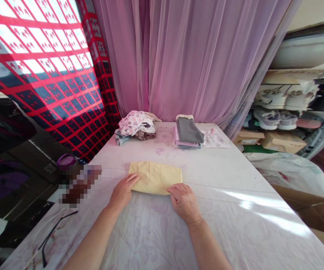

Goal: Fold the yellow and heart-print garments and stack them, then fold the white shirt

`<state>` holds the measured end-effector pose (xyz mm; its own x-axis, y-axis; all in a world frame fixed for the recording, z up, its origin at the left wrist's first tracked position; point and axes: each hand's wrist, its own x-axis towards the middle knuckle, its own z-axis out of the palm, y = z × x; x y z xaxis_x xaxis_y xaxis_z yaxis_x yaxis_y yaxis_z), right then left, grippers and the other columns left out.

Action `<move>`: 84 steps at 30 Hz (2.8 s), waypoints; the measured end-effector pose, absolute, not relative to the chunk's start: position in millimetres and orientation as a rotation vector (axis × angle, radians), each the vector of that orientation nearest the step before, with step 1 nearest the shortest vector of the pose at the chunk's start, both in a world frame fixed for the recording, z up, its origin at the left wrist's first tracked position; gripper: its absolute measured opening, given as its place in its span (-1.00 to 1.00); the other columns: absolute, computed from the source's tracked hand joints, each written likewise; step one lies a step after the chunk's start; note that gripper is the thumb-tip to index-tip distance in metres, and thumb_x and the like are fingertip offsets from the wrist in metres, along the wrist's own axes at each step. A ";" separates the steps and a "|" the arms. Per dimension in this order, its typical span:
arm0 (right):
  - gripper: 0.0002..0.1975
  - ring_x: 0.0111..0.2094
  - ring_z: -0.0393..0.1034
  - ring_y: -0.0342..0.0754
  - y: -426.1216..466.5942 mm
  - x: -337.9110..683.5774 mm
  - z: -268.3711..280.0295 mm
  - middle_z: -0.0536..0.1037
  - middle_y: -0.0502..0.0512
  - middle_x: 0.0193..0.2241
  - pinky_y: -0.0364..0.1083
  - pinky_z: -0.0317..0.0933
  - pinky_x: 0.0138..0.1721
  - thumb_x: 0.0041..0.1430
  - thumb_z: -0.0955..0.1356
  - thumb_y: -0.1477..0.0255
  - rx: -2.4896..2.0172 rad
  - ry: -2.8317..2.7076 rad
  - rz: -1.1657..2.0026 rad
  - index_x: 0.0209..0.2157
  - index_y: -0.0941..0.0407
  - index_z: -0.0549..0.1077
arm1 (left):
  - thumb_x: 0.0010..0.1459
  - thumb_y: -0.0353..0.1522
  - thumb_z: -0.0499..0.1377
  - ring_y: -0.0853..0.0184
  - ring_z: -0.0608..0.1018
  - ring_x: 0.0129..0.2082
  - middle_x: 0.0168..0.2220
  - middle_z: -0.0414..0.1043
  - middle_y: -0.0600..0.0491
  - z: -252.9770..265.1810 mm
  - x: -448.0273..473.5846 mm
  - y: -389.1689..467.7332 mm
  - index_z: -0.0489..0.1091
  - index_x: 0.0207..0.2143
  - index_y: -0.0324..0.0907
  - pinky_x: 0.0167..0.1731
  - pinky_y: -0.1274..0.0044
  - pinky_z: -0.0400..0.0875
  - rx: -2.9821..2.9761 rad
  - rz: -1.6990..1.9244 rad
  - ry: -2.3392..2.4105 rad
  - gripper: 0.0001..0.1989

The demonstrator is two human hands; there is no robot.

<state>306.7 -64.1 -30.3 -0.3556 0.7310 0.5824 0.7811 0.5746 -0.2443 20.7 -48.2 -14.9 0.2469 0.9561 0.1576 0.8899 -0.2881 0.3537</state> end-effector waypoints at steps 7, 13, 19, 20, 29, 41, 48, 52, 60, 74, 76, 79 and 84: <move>-0.66 -0.32 0.44 -0.04 -66.3 320.4 -30.9 0.58 0.05 -0.38 -0.09 0.24 -0.25 0.02 0.24 0.68 -1.233 -2.133 -0.118 -0.36 0.05 0.57 | -0.03 -0.71 -0.07 0.32 0.35 0.23 0.21 0.37 0.08 -12.5 22.8 -51.7 0.35 0.19 -0.02 0.23 0.36 0.27 2.295 0.552 1.762 -0.23; -0.68 -0.31 0.45 -0.04 -68.5 332.0 -31.2 0.59 0.04 -0.39 -0.08 0.25 -0.23 0.04 0.24 0.67 -1.290 -2.077 -0.114 -0.39 0.05 0.56 | -0.10 -0.71 -0.05 0.31 0.37 0.22 0.19 0.38 0.09 -5.7 27.8 -54.7 0.39 0.16 -0.04 0.24 0.36 0.27 2.309 0.528 1.737 -0.22; -0.69 -0.33 0.47 -0.04 -65.7 338.4 -35.7 0.60 0.04 -0.42 -0.06 0.30 -0.23 0.04 0.22 0.64 -1.282 -1.960 -0.073 -0.43 0.04 0.55 | -0.14 -0.69 -0.02 0.31 0.36 0.22 0.20 0.38 0.07 0.9 30.3 -55.4 0.39 0.14 -0.11 0.25 0.37 0.26 2.295 0.502 1.753 -0.23; -0.69 -0.34 0.48 -0.04 -65.1 339.5 -36.3 0.60 0.03 -0.44 -0.06 0.31 -0.24 0.03 0.22 0.63 -1.267 -1.937 -0.060 -0.43 0.04 0.54 | -0.14 -0.69 -0.02 0.30 0.36 0.22 0.20 0.38 0.07 1.1 30.5 -55.3 0.39 0.14 -0.12 0.25 0.37 0.25 2.289 0.498 1.756 -0.24; -0.70 -0.40 0.47 -0.06 -64.5 340.5 -32.7 0.58 0.01 -0.49 -0.08 0.27 -0.29 0.06 0.19 0.61 -1.189 -1.890 0.033 -0.47 0.05 0.50 | -0.05 -0.53 0.11 0.18 0.39 0.20 0.17 0.40 -0.01 1.0 31.4 -55.4 0.43 0.10 -0.14 0.22 0.30 0.28 2.298 0.567 1.741 -0.41; -0.74 -0.38 0.43 -0.09 -66.7 336.6 -29.3 0.55 -0.02 -0.51 -0.09 0.17 -0.21 -0.01 0.20 0.62 -1.231 -1.911 0.165 -0.50 0.06 0.47 | -0.01 -0.40 0.14 0.13 0.41 0.17 0.16 0.40 -0.02 -19.6 24.6 -49.7 0.42 0.09 -0.14 0.19 0.25 0.32 2.381 0.673 1.721 -0.46; -0.77 -0.44 0.36 -0.10 -67.9 332.4 -26.8 0.49 -0.02 -0.56 -0.10 0.11 -0.27 0.09 0.24 0.58 -1.282 -1.918 0.150 -0.58 0.08 0.40 | -0.05 -0.43 0.13 0.13 0.40 0.18 0.17 0.39 -0.03 -22.4 25.8 -48.2 0.41 0.10 -0.15 0.21 0.24 0.29 2.376 0.657 1.728 -0.42; -0.74 -0.45 0.33 -0.11 -67.5 331.0 -28.3 0.46 -0.02 -0.58 -0.11 0.10 -0.29 0.15 0.25 0.54 -1.289 -1.931 0.104 -0.60 0.09 0.37 | -0.05 -0.45 0.12 0.13 0.39 0.18 0.17 0.39 -0.03 -22.6 26.9 -47.6 0.41 0.11 -0.16 0.21 0.23 0.28 2.369 0.657 1.723 -0.41; -0.74 -0.44 0.33 -0.11 -66.9 331.6 -32.4 0.45 -0.02 -0.58 -0.11 0.11 -0.28 0.19 0.27 0.51 -1.287 -1.957 0.092 -0.58 0.09 0.36 | -0.05 -0.47 0.13 0.15 0.38 0.19 0.17 0.39 -0.03 -16.9 28.2 -50.2 0.41 0.11 -0.13 0.22 0.25 0.26 2.351 0.630 1.725 -0.41; -0.73 -0.43 0.33 -0.08 -67.4 330.2 -33.7 0.46 0.00 -0.57 -0.09 0.11 -0.29 0.20 0.26 0.49 -1.319 -1.995 0.047 -0.57 0.08 0.38 | 0.30 -0.16 0.01 0.08 0.37 0.21 0.19 0.39 -0.01 -10.7 31.4 -55.3 0.43 0.08 0.03 0.24 0.00 0.07 2.461 0.533 1.754 -0.62; -0.74 -0.43 0.33 -0.08 -68.0 329.5 -32.5 0.46 0.00 -0.57 -0.09 0.11 -0.28 0.20 0.26 0.49 -1.319 -1.998 0.037 -0.58 0.08 0.37 | 0.31 -0.26 -0.01 0.11 0.40 0.19 0.16 0.42 0.01 -11.3 35.6 -55.8 0.45 0.05 0.02 0.25 0.02 0.06 2.514 0.588 1.750 -0.65; -0.74 -0.43 0.32 -0.08 -68.6 328.6 -31.1 0.46 0.00 -0.57 -0.09 0.10 -0.28 0.19 0.26 0.50 -1.326 -2.008 0.017 -0.58 0.08 0.37 | 0.30 -0.35 -0.03 0.16 0.35 0.23 0.19 0.38 0.02 -14.1 44.5 -57.4 0.40 0.11 -0.03 0.27 0.12 0.11 2.587 0.636 1.679 -0.61; -0.74 -0.42 0.32 -0.08 -68.9 327.6 -31.3 0.46 0.01 -0.56 -0.09 0.08 -0.28 0.20 0.26 0.49 -1.360 -2.021 -0.001 -0.57 0.09 0.38 | 0.34 -0.19 -0.04 0.15 0.21 0.32 0.30 0.21 0.00 -20.4 57.4 -62.4 0.23 0.26 -0.04 0.27 0.18 0.13 2.648 0.542 1.538 -0.53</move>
<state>327.6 -68.9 -31.3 -0.2121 0.8155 0.5385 0.8158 0.4511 -0.3619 57.4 -62.4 -20.4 0.4503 0.8476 0.2808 0.8363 -0.5105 0.1999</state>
